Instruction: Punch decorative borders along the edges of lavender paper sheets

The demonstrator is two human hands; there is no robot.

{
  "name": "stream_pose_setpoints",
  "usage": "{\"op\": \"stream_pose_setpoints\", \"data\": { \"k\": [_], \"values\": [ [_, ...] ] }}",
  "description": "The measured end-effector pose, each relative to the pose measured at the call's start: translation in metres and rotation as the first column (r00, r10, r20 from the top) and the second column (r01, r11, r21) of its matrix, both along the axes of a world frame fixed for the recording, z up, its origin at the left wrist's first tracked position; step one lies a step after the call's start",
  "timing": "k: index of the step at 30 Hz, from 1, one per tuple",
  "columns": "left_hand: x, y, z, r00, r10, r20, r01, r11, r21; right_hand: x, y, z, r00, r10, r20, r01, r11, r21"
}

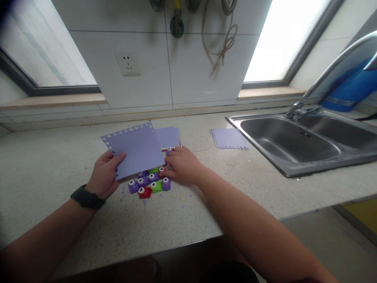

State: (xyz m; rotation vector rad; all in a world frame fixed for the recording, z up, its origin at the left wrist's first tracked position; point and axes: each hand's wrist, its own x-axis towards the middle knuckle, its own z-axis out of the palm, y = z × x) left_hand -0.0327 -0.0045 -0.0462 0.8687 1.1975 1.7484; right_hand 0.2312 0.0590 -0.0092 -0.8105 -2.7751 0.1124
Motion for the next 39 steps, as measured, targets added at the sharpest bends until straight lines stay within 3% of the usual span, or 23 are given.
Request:
{"op": "stream_pose_setpoints", "data": {
  "k": [9,19,29,33,36,39],
  "values": [
    [0.001,0.0,0.001,1.0,0.003,-0.009,-0.003,1.0,-0.002,0.008,-0.004,0.009,0.997,-0.076,-0.033,0.075,0.996,-0.046],
    [0.0,0.0,0.001,1.0,0.0,-0.008,0.0,1.0,-0.013,0.006,-0.002,0.003,0.994,-0.109,0.002,0.109,0.994,-0.031],
    [0.0,0.0,0.001,1.0,-0.009,0.006,0.009,1.0,-0.008,0.016,0.009,0.005,0.927,-0.248,-0.281,0.199,0.961,-0.191],
    [0.001,-0.001,0.003,1.0,-0.01,0.016,0.01,1.0,-0.014,0.016,0.01,0.005,0.809,-0.387,-0.442,0.15,0.864,-0.481],
    [0.001,-0.001,0.003,1.0,-0.017,0.009,0.017,1.0,-0.022,0.015,0.013,0.002,0.703,-0.458,-0.545,-0.055,0.728,-0.684],
    [0.0,-0.001,0.002,1.0,-0.018,0.002,0.018,0.999,-0.027,0.014,0.015,-0.001,0.629,-0.499,-0.596,-0.229,0.613,-0.756]
  ]
}}
